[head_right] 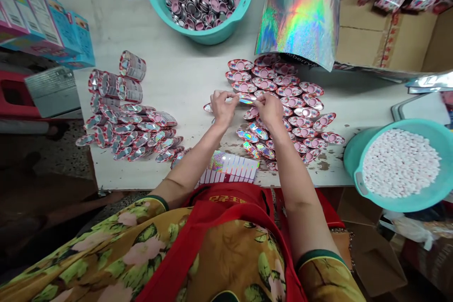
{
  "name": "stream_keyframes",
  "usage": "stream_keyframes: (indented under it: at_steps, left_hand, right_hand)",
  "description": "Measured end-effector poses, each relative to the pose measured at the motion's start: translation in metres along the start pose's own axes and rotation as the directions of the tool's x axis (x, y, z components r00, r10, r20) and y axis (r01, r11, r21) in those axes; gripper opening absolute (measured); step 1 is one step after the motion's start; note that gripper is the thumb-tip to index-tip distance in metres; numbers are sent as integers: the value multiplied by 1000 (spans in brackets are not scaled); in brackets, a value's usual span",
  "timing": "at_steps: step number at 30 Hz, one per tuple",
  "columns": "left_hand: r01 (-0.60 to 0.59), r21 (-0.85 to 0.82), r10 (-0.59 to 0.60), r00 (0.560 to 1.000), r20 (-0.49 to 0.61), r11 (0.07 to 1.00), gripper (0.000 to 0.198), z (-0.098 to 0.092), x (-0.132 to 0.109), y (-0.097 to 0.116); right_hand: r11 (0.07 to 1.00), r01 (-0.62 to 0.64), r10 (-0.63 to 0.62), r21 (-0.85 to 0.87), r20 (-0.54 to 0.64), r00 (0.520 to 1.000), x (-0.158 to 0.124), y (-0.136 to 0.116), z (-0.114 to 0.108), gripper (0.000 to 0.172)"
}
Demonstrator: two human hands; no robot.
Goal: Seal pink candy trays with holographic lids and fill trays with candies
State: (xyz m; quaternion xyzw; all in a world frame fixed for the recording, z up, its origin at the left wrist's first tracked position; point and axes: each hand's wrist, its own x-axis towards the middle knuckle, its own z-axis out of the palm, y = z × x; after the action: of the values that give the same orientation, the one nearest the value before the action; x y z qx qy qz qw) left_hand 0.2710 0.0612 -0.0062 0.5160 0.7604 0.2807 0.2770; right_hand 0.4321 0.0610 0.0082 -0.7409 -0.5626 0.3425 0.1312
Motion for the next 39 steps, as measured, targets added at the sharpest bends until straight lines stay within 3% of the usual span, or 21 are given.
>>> stream_keyframes:
  at_steps: [3,6,12,18,22,26,28,30,32,34,37,39]
  left_hand:
    - [2,89,-4,1000,20,996,11,10,11,3]
    - [-18,54,17,1000,19,998,10,17,18,-5]
    - [-95,-139,103,993,52,986,19,20,28,-18]
    - [-77,-15,77,997,9,997,25,-12,40,-45]
    - [-13,48,13,1000,-9,999,22,-43,44,-65]
    - [-160,41,159,987,17,986,18,-67,16,-71]
    - [-293,43,283,946,156,955,19,-74,-16,-75]
    - [-411,61,354,843,406,910,20,-78,-51,-84]
    - [-479,106,306,700,645,872,13,-79,-81,-97]
    - [-494,184,185,607,773,850,15,-78,-99,-110]
    - [-473,255,81,580,810,843,13,-81,-105,-124]
    - [-471,199,112,553,826,859,8,-86,-103,-128]
  right_hand:
    - [989,-96,94,-114,-25,995,15,-10,1,11]
    - [973,-144,129,-181,-89,988,27,-4,12,19]
    - [983,54,-84,-177,-169,982,23,20,23,30]
    - [921,163,-232,-354,-163,959,-18,25,21,34]
    - [906,200,-251,-373,-93,963,-26,27,28,33]
    - [922,246,-270,-299,-40,962,-18,29,34,38]
    - [924,256,-270,-286,-11,963,-12,28,38,40]
    - [919,272,-277,-286,22,961,-10,25,42,43]
    - [914,296,-299,-277,34,954,-15,18,47,46]
    - [916,306,-315,-261,7,949,-30,10,49,45]
    - [926,296,-304,-234,-2,953,-73,-3,51,42]
    - [920,333,-312,-208,128,941,-111,-12,56,40]
